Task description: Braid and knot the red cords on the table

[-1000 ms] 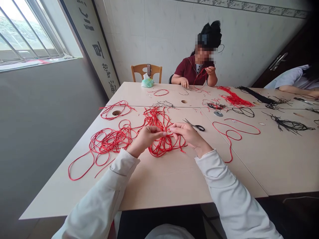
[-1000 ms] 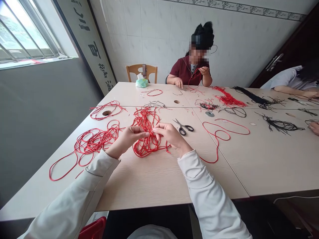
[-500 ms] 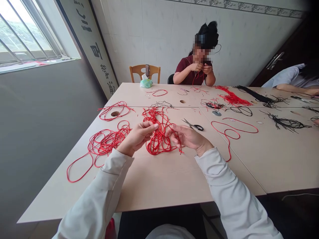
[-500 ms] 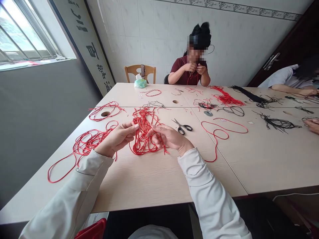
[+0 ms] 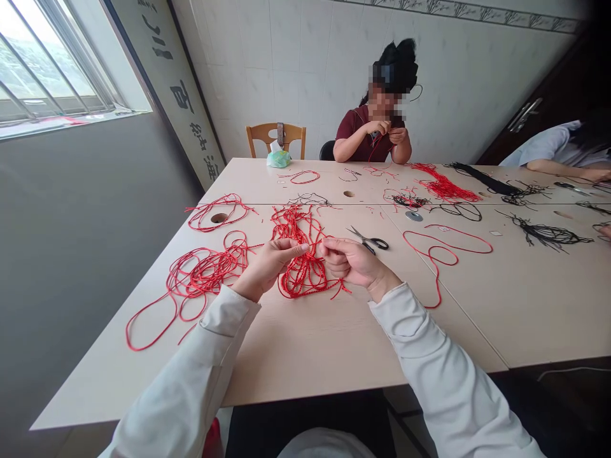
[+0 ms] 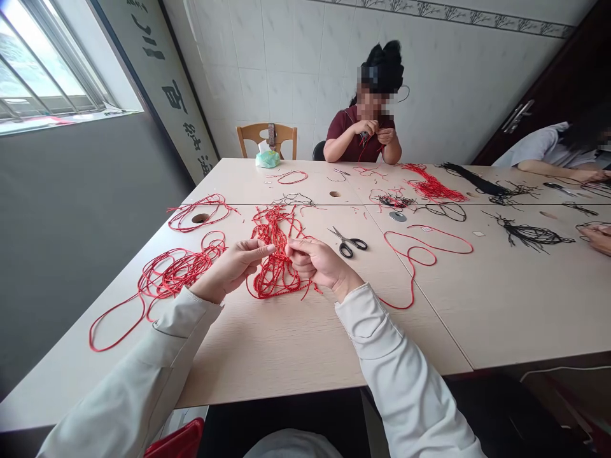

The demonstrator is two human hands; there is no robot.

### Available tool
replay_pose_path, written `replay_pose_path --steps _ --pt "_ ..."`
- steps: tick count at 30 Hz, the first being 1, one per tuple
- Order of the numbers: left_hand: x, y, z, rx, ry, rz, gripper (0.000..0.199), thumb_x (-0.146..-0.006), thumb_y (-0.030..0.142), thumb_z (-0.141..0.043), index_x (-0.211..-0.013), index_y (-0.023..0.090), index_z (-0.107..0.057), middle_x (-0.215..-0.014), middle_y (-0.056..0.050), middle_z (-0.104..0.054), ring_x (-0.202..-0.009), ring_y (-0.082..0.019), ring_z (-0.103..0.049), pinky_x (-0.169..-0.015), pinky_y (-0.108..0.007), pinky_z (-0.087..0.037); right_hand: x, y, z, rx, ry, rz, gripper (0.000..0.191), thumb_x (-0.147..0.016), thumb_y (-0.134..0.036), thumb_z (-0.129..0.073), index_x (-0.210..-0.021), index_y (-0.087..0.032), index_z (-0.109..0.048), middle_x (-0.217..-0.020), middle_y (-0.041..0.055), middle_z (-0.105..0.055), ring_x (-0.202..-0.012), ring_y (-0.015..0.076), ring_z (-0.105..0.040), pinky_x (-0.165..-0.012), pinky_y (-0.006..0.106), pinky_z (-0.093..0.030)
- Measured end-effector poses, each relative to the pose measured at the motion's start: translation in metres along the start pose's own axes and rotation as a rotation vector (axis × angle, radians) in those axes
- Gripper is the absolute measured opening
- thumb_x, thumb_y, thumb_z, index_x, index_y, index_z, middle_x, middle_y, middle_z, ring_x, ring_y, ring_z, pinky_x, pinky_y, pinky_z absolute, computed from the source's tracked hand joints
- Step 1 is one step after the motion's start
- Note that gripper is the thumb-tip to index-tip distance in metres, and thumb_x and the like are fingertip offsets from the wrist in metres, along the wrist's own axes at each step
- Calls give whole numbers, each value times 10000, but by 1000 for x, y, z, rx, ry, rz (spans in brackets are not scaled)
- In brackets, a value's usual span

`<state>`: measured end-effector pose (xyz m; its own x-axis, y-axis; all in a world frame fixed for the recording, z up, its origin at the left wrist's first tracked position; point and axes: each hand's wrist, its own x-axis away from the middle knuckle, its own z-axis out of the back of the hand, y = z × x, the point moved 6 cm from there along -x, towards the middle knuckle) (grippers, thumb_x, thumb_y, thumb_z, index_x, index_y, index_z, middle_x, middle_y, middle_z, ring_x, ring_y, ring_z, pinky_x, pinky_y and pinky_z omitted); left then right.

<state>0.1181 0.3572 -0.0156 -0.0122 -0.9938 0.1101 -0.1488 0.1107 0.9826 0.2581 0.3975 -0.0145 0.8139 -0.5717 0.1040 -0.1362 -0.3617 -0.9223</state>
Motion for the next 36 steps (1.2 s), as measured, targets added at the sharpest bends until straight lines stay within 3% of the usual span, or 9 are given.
replay_pose_path --steps 10,12,16,19,22,26,30,36 --pt "-1 -2 -4 25 33 -3 388 -571 399 -851 -645 153 -560 -525 83 -340 -457 -33 -212 -421 -220 -135 0 -1 0 28 33 27 228 -859 -349 -549 -726 -164 -551 -479 -114 -182 -409 47 -91 -373 189 -98" --pt "-3 -6 -5 29 37 -3 395 -557 411 -852 -653 157 -564 -515 86 -337 -450 -35 -209 -419 -223 -129 0 -1 3 100 94 54 261 -845 -390 -576 -720 -162 -558 -486 -112 -189 -416 46 -101 -384 193 -102" --pt "-4 -15 -8 -118 27 -5 369 -612 454 -802 -650 166 -575 -514 72 -360 -442 -44 -234 -426 -237 -142 1 -7 12 373 363 204 340 -783 -475 -656 -698 -154 -582 -587 -47 -435 -507 61 -344 -455 188 -283" --pt "1 -12 -13 -331 54 -32 376 -650 464 -768 -595 163 -549 -497 72 -322 -438 -43 -212 -435 -246 -133 0 -6 6 498 368 254 315 -726 -460 -717 -739 -157 -631 -706 -4 -563 -657 110 -496 -601 235 -413" --pt "8 -5 -20 -445 67 -28 416 -643 457 -773 -535 161 -501 -466 82 -262 -429 -35 -162 -437 -254 -108 -1 -4 1 555 381 296 281 -685 -411 -756 -750 -155 -660 -709 0 -600 -678 124 -519 -647 257 -420" --pt "8 -8 -25 -364 17 -12 380 -646 467 -770 -588 160 -554 -474 80 -291 -424 -38 -181 -434 -253 -110 -2 -3 7 354 450 348 267 -723 -426 -713 -725 -162 -674 -702 2 -611 -666 118 -512 -661 258 -429" --pt "3 -15 -21 -199 -33 -29 402 -639 500 -773 -597 163 -556 -489 78 -306 -436 -44 -196 -431 -252 -116 -4 2 17 88 491 313 297 -711 -462 -723 -797 -179 -697 -807 17 -652 -680 108 -529 -664 244 -449" --pt "-1 -16 -14 -148 14 -55 381 -647 510 -766 -717 165 -619 -568 60 -428 -455 -48 -228 -437 -247 -143 -6 6 5 220 325 226 341 -727 -497 -717 -774 -166 -650 -748 1 -598 -683 107 -523 -635 230 -441"
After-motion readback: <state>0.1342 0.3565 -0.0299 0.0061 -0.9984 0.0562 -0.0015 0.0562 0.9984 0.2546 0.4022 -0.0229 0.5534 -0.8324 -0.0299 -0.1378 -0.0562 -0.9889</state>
